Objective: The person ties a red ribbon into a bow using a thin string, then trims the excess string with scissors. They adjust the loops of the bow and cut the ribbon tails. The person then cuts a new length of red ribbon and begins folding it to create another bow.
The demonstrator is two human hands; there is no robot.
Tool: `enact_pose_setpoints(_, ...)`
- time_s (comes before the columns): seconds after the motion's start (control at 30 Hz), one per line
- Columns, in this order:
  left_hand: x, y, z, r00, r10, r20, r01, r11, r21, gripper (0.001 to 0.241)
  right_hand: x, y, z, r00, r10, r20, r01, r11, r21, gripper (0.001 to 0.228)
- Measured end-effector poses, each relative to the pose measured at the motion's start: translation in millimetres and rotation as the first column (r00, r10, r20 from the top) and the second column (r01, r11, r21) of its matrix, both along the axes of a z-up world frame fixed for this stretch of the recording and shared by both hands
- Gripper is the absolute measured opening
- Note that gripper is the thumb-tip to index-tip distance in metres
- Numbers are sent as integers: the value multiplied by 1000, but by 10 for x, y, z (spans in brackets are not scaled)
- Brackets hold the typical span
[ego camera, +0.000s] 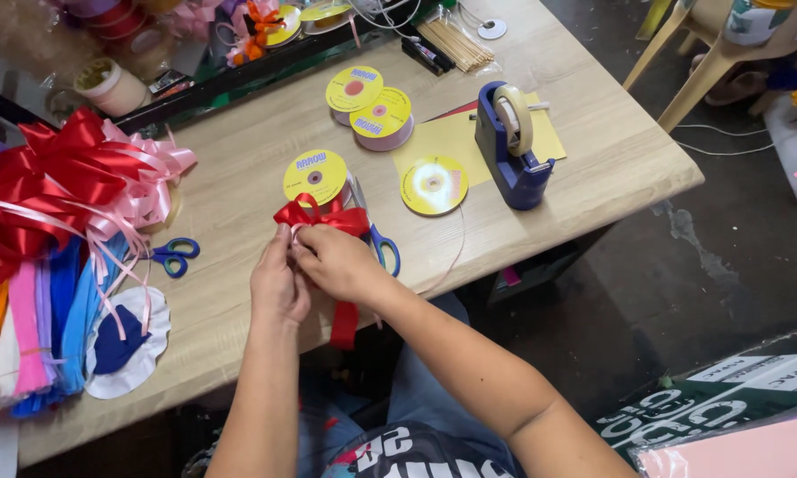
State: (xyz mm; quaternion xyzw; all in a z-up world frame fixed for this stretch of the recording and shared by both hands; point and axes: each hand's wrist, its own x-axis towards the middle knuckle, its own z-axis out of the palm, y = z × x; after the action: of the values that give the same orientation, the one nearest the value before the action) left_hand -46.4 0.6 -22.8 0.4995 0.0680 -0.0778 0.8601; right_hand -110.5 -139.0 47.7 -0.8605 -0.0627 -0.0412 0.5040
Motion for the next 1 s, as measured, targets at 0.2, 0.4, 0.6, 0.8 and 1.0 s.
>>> enact_pose_setpoints(0.2, -60, -11, 50, 995, -99, 3, 99, 991, 87, 25, 17, 50, -64, 1000, 19, -1, -19, 999, -35, 32)
enact_pose_setpoints(0.4, 23, 40, 74, 999, -17, 32, 16, 999, 44, 14, 9, 130, -153, 999, -6, -51, 11, 995, 97, 32)
enact_pose_setpoints(0.6, 27, 98, 213, 1000, 26, -4, -26, 997, -79, 6, -55, 74, -142, 994, -24, -108, 44, 983, 181, 31)
enact_pose_setpoints(0.8, 144, 164, 94, 996, 54, -67, -62, 990, -123, 11, -139, 86, -48, 997, 33, -69, -25, 993, 115, 29)
enact_pose_setpoints(1.0, 454, 330, 299, 993, 90, -80, -105, 971, -214, 16, -213, 22, 10, 999, 42, -2, -41, 997, 72, 32)
